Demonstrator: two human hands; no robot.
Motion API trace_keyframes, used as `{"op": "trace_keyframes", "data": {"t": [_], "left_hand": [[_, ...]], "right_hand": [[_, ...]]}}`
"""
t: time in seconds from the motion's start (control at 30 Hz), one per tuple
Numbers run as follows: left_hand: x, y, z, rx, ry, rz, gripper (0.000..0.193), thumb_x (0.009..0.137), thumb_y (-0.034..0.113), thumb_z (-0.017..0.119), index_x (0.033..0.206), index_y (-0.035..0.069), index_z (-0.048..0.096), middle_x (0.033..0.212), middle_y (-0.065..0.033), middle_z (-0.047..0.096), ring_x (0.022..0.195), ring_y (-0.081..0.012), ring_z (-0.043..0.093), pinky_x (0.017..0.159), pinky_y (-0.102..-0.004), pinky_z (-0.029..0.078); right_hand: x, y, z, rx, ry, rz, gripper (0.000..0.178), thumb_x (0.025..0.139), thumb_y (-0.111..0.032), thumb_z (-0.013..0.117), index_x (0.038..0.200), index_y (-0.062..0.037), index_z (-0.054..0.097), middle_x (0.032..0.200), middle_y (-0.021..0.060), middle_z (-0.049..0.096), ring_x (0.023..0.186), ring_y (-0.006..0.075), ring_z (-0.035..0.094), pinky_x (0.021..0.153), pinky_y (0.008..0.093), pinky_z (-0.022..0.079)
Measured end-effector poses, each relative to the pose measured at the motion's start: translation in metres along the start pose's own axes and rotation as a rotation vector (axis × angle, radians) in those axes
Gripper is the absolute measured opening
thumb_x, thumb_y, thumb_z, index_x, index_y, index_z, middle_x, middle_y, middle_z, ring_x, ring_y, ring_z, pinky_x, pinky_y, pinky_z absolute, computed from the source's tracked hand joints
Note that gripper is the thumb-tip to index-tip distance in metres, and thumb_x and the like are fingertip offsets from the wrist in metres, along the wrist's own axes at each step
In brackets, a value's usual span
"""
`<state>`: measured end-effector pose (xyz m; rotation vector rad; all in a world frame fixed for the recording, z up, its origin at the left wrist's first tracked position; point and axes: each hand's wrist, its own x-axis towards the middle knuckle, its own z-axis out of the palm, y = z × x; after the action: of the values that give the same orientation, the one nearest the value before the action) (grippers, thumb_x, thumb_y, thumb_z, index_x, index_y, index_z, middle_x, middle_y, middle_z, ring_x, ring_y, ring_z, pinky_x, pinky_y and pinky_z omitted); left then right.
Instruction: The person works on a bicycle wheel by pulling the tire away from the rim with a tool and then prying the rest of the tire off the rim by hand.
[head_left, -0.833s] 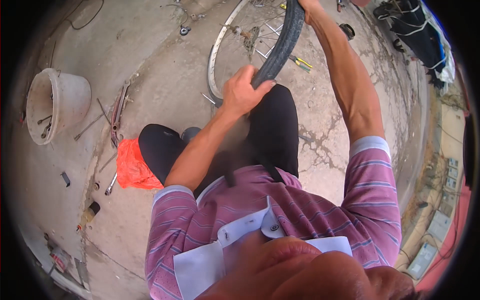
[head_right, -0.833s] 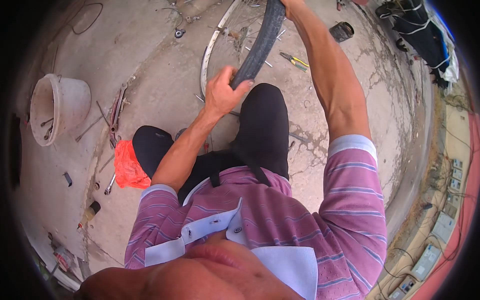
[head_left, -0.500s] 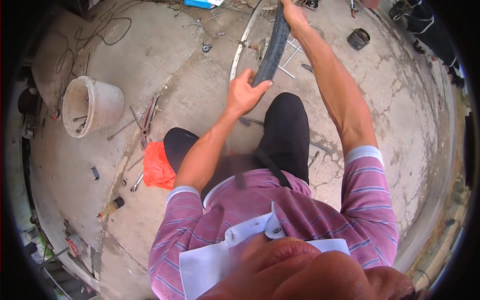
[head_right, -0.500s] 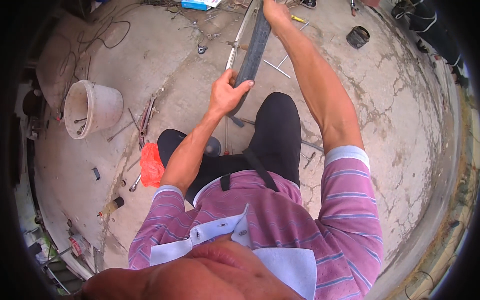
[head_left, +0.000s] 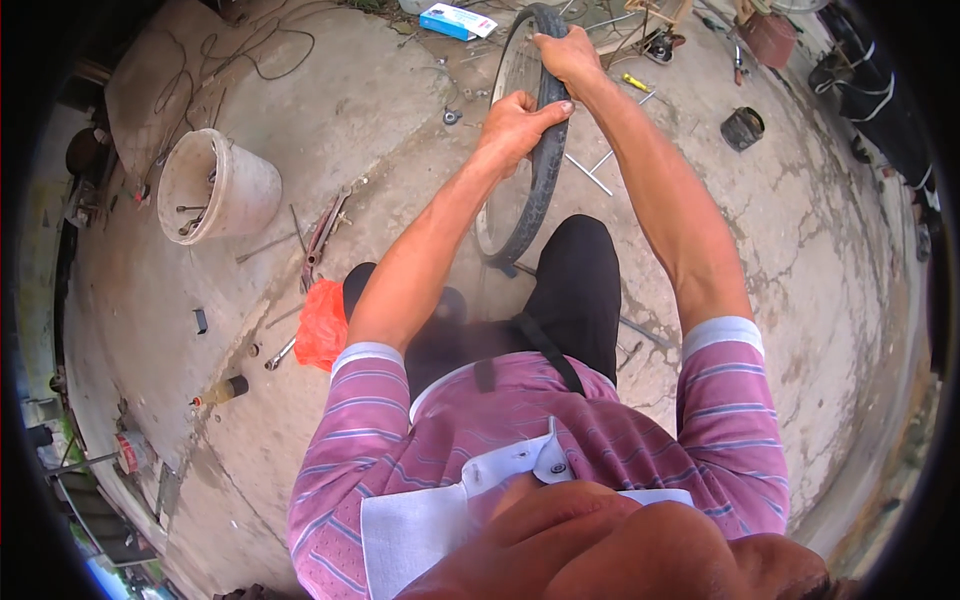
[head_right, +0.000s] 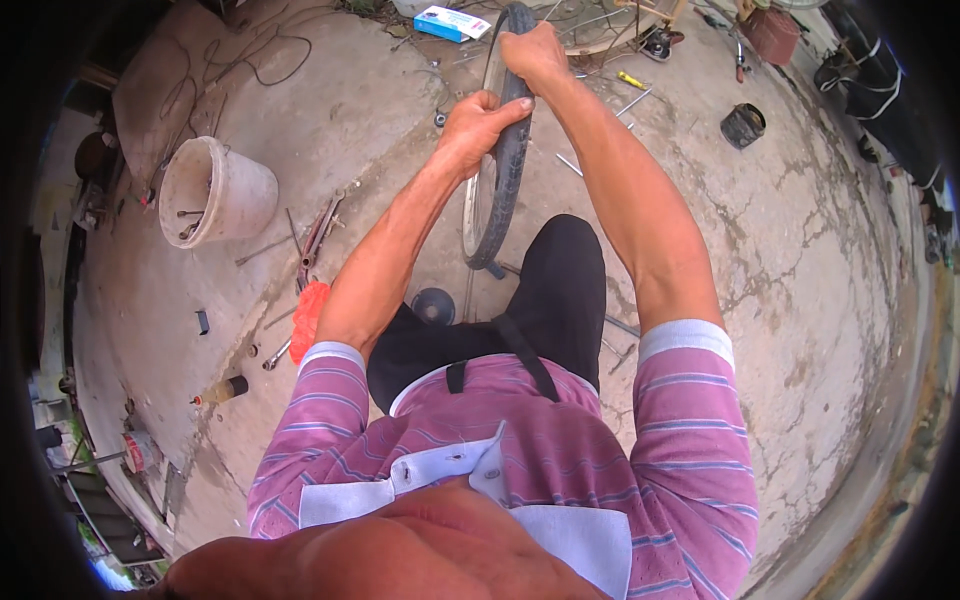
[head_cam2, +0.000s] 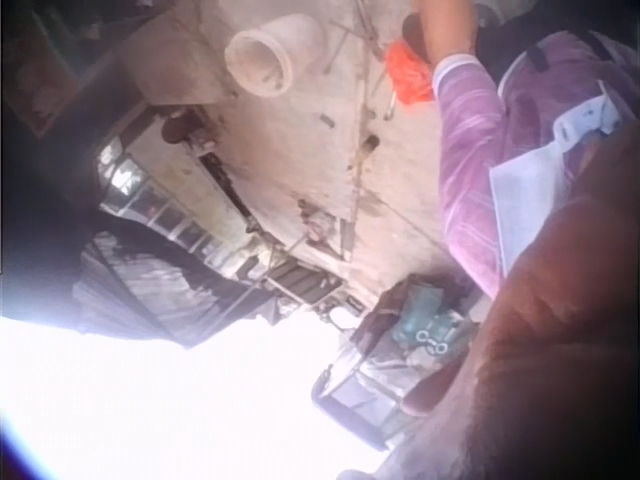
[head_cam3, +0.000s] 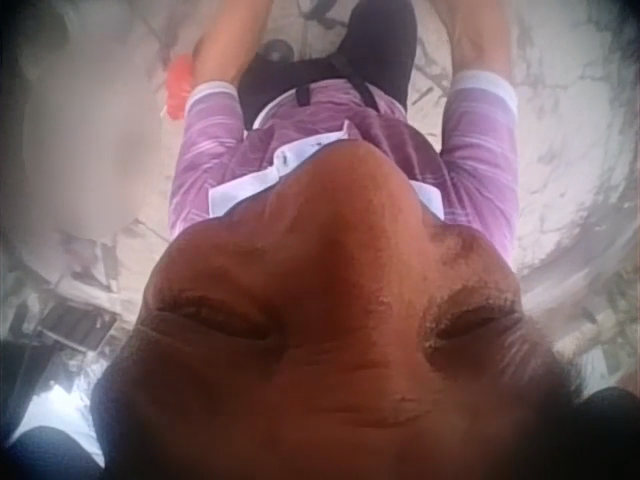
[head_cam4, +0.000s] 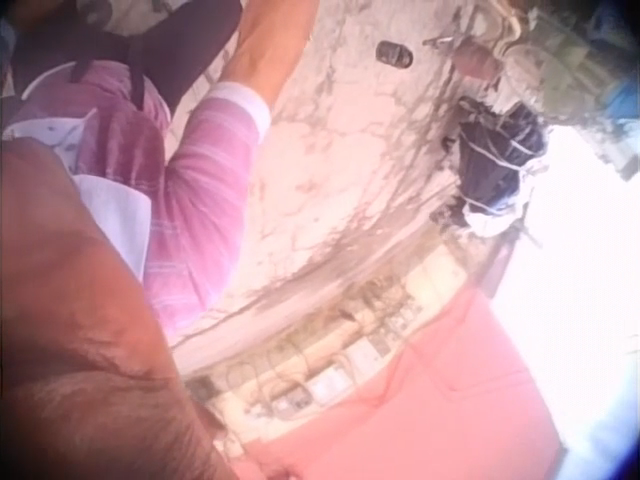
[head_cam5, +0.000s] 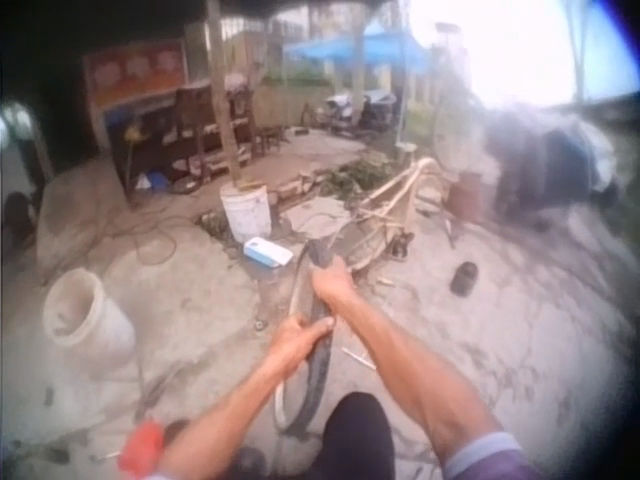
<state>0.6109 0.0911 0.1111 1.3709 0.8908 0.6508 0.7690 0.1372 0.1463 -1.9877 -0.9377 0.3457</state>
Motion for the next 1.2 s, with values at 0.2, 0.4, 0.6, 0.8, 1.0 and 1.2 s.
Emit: {"op": "trace_keyframes", "data": {"t": [0.2,0.4,0.6,0.8,1.0,1.2], "left_hand": [[-0.003,0.005,-0.019,-0.119,-0.01,0.009,0.042,0.088,0.035,0.082,0.094,0.0,0.061,0.075,-0.0059,0.067,0.058,-0.0132,0.062,0.046,-0.0309,0.048],[-0.001,0.006,-0.052,-0.092,0.025,0.031,0.048,0.088,0.039,0.081,0.095,-0.004,0.062,0.076,-0.0087,0.067,0.06,-0.014,0.062,0.051,-0.0306,0.049],[-0.014,-0.008,-0.074,0.083,0.105,0.055,0.059,0.083,0.042,0.083,0.107,-0.008,0.063,0.082,-0.0102,0.069,0.071,-0.0159,0.066,0.062,-0.032,0.054],[-0.037,-0.022,-0.083,0.026,0.09,-0.013,0.059,0.082,0.039,0.083,0.113,-0.006,0.061,0.091,-0.0118,0.071,0.08,-0.0176,0.067,0.071,-0.0329,0.054],[-0.059,-0.073,-0.052,-0.017,0.116,0.202,0.05,0.081,0.033,0.084,0.107,-0.003,0.061,0.086,-0.013,0.071,0.076,-0.0198,0.067,0.071,-0.0339,0.054],[-0.09,-0.124,-0.056,0.162,0.193,0.268,0.052,0.078,0.031,0.088,0.108,-0.003,0.062,0.084,-0.0129,0.071,0.075,-0.0204,0.068,0.069,-0.0362,0.055]], "right_hand": [[0.023,-0.007,0.029,0.2,-0.202,-0.036,0.054,0.088,-0.028,0.075,0.127,0.0064,0.062,0.109,0.0202,0.073,0.096,0.0286,0.071,0.084,0.0408,0.056],[0.012,-0.049,0.041,-0.055,-0.114,-0.171,0.049,0.086,-0.023,0.073,0.126,0.0044,0.064,0.122,0.0274,0.069,0.116,0.0391,0.066,0.098,0.0454,0.052],[0.034,-0.06,0.069,-0.264,-0.121,-0.194,0.045,0.088,-0.028,0.068,0.122,0.0012,0.068,0.116,0.028,0.071,0.114,0.0429,0.067,0.096,0.0462,0.052],[0.036,-0.085,0.075,-0.238,-0.213,-0.105,0.038,0.087,-0.02,0.071,0.117,0.0025,0.069,0.093,0.0197,0.074,0.08,0.0284,0.071,0.071,0.0434,0.057],[0.086,-0.038,0.06,-0.427,-0.172,-0.056,0.032,0.087,-0.026,0.069,0.093,0.0052,0.073,0.082,0.0178,0.072,0.07,0.0269,0.067,0.061,0.0438,0.053],[0.076,-0.049,0.076,-0.383,-0.149,-0.027,0.028,0.087,-0.021,0.064,0.082,0.0054,0.071,0.079,0.017,0.069,0.07,0.0278,0.066,0.059,0.0458,0.051]]}}
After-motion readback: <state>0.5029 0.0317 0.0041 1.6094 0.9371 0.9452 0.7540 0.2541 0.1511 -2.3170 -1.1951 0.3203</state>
